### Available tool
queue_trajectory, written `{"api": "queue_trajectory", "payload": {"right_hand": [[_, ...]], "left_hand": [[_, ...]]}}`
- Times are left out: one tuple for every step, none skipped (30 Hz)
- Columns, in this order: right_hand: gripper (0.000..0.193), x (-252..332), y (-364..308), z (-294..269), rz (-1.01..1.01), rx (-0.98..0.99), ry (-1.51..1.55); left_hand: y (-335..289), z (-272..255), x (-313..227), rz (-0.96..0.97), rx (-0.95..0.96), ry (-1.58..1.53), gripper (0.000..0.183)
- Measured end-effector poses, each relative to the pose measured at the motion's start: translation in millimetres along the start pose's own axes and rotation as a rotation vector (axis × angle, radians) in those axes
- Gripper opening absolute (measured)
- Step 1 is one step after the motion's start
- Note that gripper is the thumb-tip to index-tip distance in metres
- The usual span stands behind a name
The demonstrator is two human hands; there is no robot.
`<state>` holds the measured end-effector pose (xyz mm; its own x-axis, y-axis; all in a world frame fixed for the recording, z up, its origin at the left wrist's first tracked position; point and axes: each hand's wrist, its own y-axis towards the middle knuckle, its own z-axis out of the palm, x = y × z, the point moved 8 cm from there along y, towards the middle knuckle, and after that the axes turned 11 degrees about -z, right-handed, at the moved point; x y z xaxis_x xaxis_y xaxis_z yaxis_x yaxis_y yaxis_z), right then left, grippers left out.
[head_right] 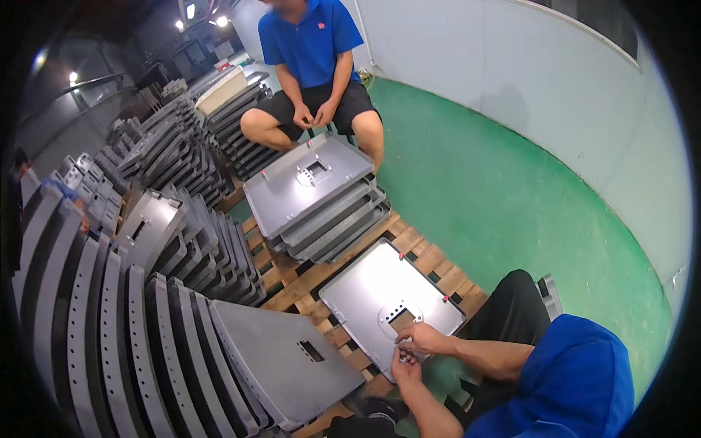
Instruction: Manually assemble and fasten metal enclosure panels on a wooden pallet.
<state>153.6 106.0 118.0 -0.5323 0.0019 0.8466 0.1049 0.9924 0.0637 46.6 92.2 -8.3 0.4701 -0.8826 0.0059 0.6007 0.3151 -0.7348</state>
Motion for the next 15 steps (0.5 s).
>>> {"api": "queue_trajectory", "payload": {"right_hand": [[0.023,-7,-3,3,0.064,-0.002,0.067],[0.023,-8,-2,4,0.039,-0.01,0.044],[0.023,-7,-3,7,0.014,-0.018,0.022],[0.023,-9,-3,8,-0.011,-0.025,0.0],[0.023,2,0,9,-0.072,-0.055,-0.006],[0.023,0,1,13,0.013,-0.043,0.066],[0.023,-2,2,18,0.097,-0.029,0.138],[0.023,-3,1,21,0.19,-0.017,0.207],[0.023,-4,0,18,0.218,-0.02,0.205],[0.023,-7,1,16,0.245,-0.021,0.204],[0.024,-10,-2,23,0.268,-0.008,0.218],[0.025,-17,3,29,0.153,-0.037,0.175],[0.027,-12,4,31,0.262,0.021,0.222],[0.028,-10,16,49,0.124,0.0,0.082],[0.025,-25,22,68,0.18,-0.006,0.118]], "left_hand": [[-3,-3,4,-0.005,-0.026,0.027,0.017],[0,-5,4,-0.014,-0.044,0.003,0.018],[2,-9,6,-0.024,-0.063,-0.022,0.018],[5,-13,9,-0.034,-0.083,-0.046,0.018],[6,-18,7,-0.029,-0.08,-0.061,0.018],[10,-23,5,-0.023,-0.077,-0.077,0.018],[12,-29,3,-0.016,-0.075,-0.095,0.018],[11,-29,1,0.006,-0.073,-0.098,0.018],[9,-20,5,0.009,-0.07,-0.096,0.018],[6,-15,9,0.013,-0.067,-0.096,0.018],[4,-10,7,-0.02,0.039,-0.121,0.015],[3,-17,4,0.025,-0.045,-0.139,0.015],[-12,0,-1,0.075,-0.158,-0.159,0.016],[-20,-14,-13,0.107,-0.186,-0.148,0.021],[-9,-39,-22,0.119,-0.227,-0.239,0.021]]}}
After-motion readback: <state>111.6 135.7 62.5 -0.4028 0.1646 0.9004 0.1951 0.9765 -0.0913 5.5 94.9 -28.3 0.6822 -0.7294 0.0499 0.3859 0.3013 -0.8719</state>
